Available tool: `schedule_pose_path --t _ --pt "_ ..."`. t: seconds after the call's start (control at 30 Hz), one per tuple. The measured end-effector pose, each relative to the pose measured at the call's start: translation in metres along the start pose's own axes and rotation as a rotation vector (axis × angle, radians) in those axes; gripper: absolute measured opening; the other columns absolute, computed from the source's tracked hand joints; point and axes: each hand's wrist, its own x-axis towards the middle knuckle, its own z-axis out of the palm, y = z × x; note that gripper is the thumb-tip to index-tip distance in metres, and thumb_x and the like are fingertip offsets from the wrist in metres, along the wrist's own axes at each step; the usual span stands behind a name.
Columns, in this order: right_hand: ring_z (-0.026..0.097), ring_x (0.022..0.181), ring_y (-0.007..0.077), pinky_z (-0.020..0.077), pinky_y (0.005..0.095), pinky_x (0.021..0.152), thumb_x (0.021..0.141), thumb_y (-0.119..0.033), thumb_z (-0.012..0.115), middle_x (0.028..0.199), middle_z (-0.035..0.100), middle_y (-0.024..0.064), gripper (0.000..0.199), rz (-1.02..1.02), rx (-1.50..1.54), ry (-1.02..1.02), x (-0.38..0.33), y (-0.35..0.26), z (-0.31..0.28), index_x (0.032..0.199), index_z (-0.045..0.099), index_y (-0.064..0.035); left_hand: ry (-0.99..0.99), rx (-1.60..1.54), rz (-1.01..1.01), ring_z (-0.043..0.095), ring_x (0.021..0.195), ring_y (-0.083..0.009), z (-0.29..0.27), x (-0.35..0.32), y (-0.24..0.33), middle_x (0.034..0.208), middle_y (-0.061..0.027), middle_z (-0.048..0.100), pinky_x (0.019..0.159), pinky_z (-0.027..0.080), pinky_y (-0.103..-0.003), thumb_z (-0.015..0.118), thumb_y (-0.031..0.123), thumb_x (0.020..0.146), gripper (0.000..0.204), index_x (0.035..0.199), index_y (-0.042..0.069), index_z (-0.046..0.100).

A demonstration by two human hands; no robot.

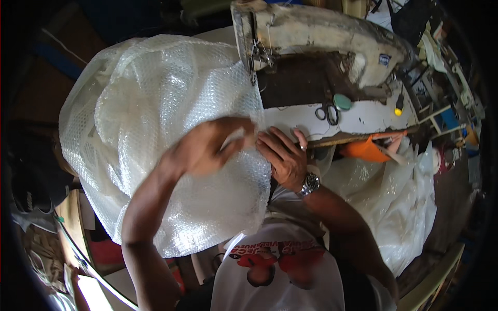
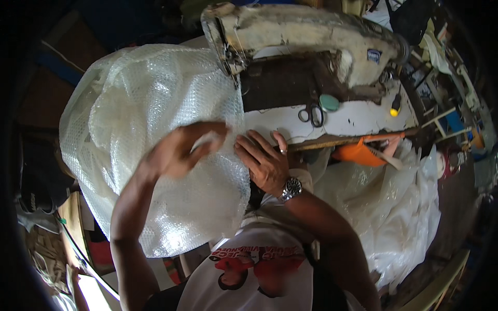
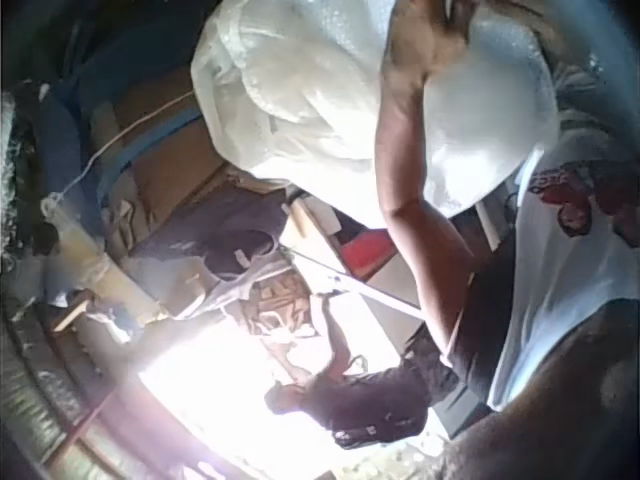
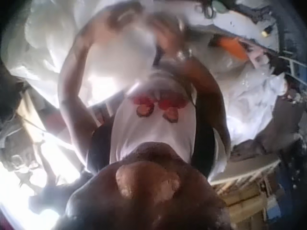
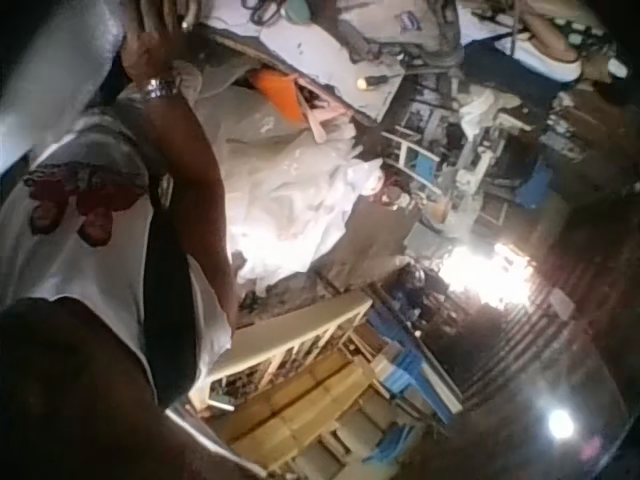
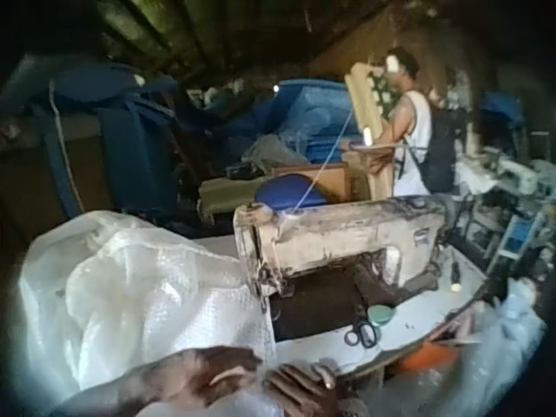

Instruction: Sewing pieces of bubble wrap together using an industrial sewing machine and trimming with scissors.

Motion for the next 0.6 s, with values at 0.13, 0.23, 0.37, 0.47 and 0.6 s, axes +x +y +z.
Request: schedule_pose_path --t 0.13,0.23,0.37,0.47,0.6 --pt "0.056 0.136 0.0212 0.0268 0.0569 0.117 0.088 -0.007 0.063 0.138 0.065 0.0007 0.033 -0.038 0.018 0.031 0.012 -0.007 -0.003 0.118 0.073 -0.0134 0.019 0.736 -0.366 0.073 0.088 -0.0399 -0.012 0.073 -0.12 0.096 -0.0223 0.073 0.073 0.061 -0.045 0.065 0.021 0.092 0.023 0.099 -0.001 0.064" --pt "0.058 0.134 0.0251 0.0366 0.0538 0.114 0.084 -0.004 0.064 0.131 0.067 0.006 0.034 -0.077 0.081 -0.046 0.028 -0.006 -0.021 0.116 0.072 -0.0085 0.23 0.809 -0.383 0.073 0.092 -0.0404 -0.024 0.109 -0.163 0.097 -0.0192 0.074 0.082 0.06 -0.048 0.066 0.025 0.092 0.028 0.109 0.003 0.066" --pt "0.058 0.133 0.028 0.0428 0.0492 0.112 0.08 -0.001 0.067 0.128 0.066 0.0099 0.037 -0.105 0.178 -0.126 0.028 0.008 -0.027 0.117 0.07 -0.005 0.096 0.754 -0.387 0.065 0.118 -0.0379 -0.023 0.16 -0.181 0.125 -0.0185 0.07 0.102 0.052 -0.048 0.072 0.031 0.088 0.047 0.127 0.007 0.063" --pt "0.057 0.133 0.0271 0.0421 0.0467 0.115 0.081 -0.002 0.067 0.127 0.065 0.009 0.037 -0.126 0.2 -0.16 0.033 0.011 -0.03 0.118 0.069 -0.0045 -0.067 0.562 -0.387 0.06 0.127 -0.0379 -0.011 0.151 -0.244 0.135 -0.0191 0.066 0.108 0.048 -0.047 0.079 0.039 0.082 0.057 0.128 0.009 0.066" --pt "0.058 0.132 0.0268 0.0427 0.0447 0.117 0.083 -0.003 0.066 0.126 0.065 0.0096 0.032 -0.153 0.3 -0.272 0.052 0.015 -0.034 0.114 0.069 -0.0044 0.223 0.228 0.07 0.065 0.115 -0.0418 -0.007 0.131 -0.293 0.127 -0.0196 0.069 0.101 0.052 -0.046 0.079 0.037 0.081 0.052 0.123 0.01 0.071"
